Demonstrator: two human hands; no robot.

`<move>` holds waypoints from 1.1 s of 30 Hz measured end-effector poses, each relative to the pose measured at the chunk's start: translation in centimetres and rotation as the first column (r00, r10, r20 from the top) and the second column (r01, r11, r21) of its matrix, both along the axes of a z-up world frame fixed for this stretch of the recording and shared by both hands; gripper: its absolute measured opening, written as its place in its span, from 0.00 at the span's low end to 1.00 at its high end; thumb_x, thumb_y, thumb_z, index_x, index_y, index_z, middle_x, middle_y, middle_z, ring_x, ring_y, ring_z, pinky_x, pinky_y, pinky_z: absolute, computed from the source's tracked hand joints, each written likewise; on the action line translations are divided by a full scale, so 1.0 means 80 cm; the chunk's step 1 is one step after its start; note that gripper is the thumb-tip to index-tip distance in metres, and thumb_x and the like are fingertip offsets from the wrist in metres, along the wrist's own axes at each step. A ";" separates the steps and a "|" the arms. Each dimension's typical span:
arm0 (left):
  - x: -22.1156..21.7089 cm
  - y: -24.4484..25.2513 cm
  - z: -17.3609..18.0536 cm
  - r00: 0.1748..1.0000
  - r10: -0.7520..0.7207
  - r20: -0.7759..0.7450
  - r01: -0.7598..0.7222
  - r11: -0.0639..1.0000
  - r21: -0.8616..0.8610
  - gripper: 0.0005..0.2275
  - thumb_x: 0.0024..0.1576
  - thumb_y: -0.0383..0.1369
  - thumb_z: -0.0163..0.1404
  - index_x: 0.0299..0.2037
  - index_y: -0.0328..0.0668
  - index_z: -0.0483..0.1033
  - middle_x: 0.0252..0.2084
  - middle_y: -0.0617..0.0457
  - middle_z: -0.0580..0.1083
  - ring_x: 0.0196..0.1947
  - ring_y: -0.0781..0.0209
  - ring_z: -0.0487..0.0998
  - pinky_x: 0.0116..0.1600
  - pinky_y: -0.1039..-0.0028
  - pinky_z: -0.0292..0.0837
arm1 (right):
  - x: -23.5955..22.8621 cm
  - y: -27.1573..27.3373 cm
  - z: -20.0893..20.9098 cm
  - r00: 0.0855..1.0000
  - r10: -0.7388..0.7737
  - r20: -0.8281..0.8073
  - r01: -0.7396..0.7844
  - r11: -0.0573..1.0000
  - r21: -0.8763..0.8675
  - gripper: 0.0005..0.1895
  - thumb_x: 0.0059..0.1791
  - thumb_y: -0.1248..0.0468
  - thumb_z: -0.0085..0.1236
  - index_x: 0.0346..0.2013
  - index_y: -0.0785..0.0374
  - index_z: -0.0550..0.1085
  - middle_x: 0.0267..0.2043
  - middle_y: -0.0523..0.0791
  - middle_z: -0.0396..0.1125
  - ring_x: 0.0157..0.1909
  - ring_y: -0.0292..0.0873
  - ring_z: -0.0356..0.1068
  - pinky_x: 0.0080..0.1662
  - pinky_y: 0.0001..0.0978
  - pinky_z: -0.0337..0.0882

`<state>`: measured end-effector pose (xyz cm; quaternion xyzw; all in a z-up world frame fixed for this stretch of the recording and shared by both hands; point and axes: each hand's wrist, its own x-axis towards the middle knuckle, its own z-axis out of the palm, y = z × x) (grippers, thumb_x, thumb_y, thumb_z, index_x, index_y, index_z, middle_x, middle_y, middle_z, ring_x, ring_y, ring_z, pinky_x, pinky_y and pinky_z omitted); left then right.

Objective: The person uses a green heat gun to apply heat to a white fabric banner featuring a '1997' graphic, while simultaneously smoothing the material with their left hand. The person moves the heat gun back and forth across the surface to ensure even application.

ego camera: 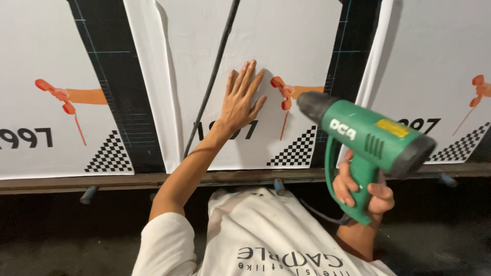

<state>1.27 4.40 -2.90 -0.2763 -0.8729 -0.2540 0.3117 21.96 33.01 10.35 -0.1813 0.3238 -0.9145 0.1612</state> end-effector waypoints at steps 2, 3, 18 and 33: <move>0.001 0.000 0.002 0.998 -0.054 0.033 0.051 0.996 0.074 0.26 0.68 0.47 0.45 0.74 0.48 0.61 0.79 0.44 0.53 0.78 0.50 0.53 0.79 0.54 0.38 | -0.005 0.006 0.000 0.992 -0.106 -0.065 0.111 0.991 0.081 0.34 0.47 0.63 0.57 0.65 0.71 0.57 0.26 0.46 0.59 0.20 0.48 0.72 0.29 0.41 0.73; 0.003 -0.002 0.003 0.998 -0.054 0.034 0.051 0.996 0.074 0.26 0.68 0.47 0.45 0.74 0.48 0.61 0.79 0.44 0.53 0.78 0.50 0.53 0.79 0.54 0.38 | -0.003 0.008 0.000 0.992 -0.106 -0.064 0.111 0.990 0.082 0.34 0.47 0.63 0.57 0.65 0.71 0.57 0.26 0.46 0.59 0.20 0.48 0.72 0.29 0.41 0.73; 0.090 -0.123 0.056 0.984 0.047 0.172 -0.108 0.927 0.360 0.33 0.66 0.54 0.46 0.78 0.51 0.51 0.81 0.44 0.51 0.82 0.47 0.53 0.84 0.47 0.32 | 0.050 -0.113 0.006 0.943 -0.331 0.045 0.312 0.921 0.232 0.26 0.49 0.62 0.59 0.57 0.68 0.62 0.28 0.44 0.57 0.18 0.40 0.62 0.27 0.30 0.64; 0.268 -0.388 0.078 0.997 0.033 0.065 -0.071 0.656 0.752 0.29 0.72 0.49 0.24 0.56 0.41 0.79 0.75 0.36 0.57 0.78 0.42 0.58 0.85 0.48 0.27 | 0.147 -0.433 -0.010 0.940 -0.303 0.158 0.266 0.939 0.218 0.27 0.47 0.61 0.57 0.58 0.70 0.63 0.28 0.46 0.57 0.18 0.41 0.61 0.25 0.29 0.63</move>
